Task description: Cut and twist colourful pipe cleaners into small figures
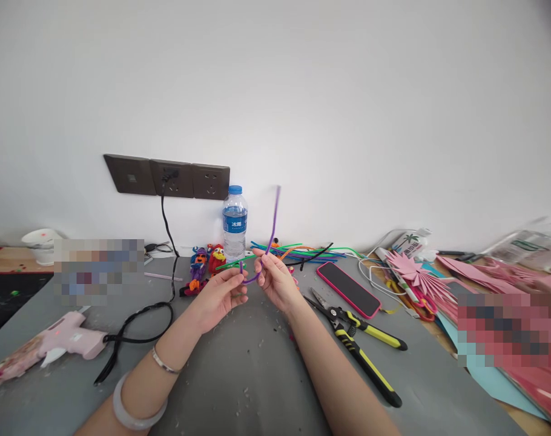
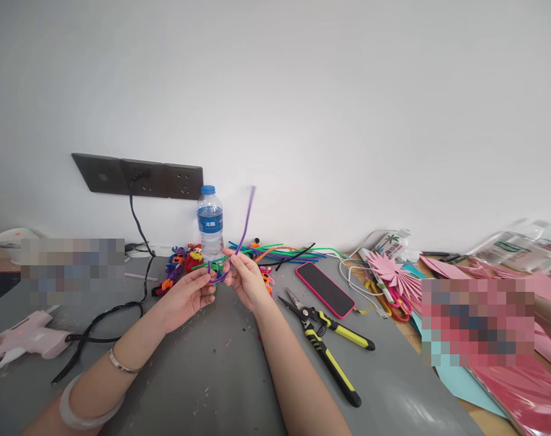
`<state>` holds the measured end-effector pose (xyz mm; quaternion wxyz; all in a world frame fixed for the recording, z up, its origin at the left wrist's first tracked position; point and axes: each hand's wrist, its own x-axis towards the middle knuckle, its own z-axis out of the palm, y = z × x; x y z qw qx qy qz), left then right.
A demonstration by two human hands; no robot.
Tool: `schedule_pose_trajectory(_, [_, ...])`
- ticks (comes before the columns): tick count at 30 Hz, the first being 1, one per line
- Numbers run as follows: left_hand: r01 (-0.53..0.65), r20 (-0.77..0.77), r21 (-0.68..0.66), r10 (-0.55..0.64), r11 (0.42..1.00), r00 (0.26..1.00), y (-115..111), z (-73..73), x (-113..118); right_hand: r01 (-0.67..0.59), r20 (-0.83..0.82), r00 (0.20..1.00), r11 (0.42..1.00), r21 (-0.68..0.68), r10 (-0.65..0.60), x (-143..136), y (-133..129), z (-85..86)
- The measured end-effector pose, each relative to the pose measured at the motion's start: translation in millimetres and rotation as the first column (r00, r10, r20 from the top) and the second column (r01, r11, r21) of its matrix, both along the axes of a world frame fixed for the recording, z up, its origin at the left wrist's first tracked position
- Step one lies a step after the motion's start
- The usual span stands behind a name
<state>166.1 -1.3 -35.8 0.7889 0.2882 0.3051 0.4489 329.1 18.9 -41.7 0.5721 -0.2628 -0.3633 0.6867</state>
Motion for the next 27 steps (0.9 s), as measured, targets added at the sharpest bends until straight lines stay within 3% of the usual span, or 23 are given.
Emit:
schedule_pose_trajectory(5, [-0.135, 0.101, 0.027, 0.132, 0.991, 0.986, 3, 1.4, 0, -0.072, 0.013, 0.997, 0.997, 0.021, 0.072, -1, -1, -1.4])
schedule_pose_trajectory(10, [-0.154, 0.121, 0.092, 0.142, 0.984, 0.982, 3, 2.3, 0, -0.131, 0.059, 0.990, 0.990, 0.059, 0.128, -5, -4, -2.6])
schedule_pose_trajectory(20, [-0.225, 0.043, 0.072, 0.223, 0.972, 0.974, 8, 8.3, -10, 0.223, -0.138, 0.965, 0.975, -0.008, -0.222, 7, 5, 5.3])
schedule_pose_trajectory(22, [-0.251, 0.042, 0.105, 0.248, 0.962, 0.968, 8, 8.9, -11, 0.166, -0.121, 0.979, 0.986, 0.007, -0.164, 8, 3, 6.9])
schedule_pose_trajectory(24, [-0.280, 0.040, 0.132, 0.277, 0.951, 0.960, 9, 7.9, -11, 0.007, -0.049, 0.999, 0.999, 0.039, -0.005, 6, -1, 7.1])
schedule_pose_trajectory(27, [-0.313, 0.025, 0.121, 0.313, 0.942, 0.950, 10, 3.9, -11, -0.251, 0.085, 0.966, 0.965, 0.073, 0.245, 0, -9, 5.2])
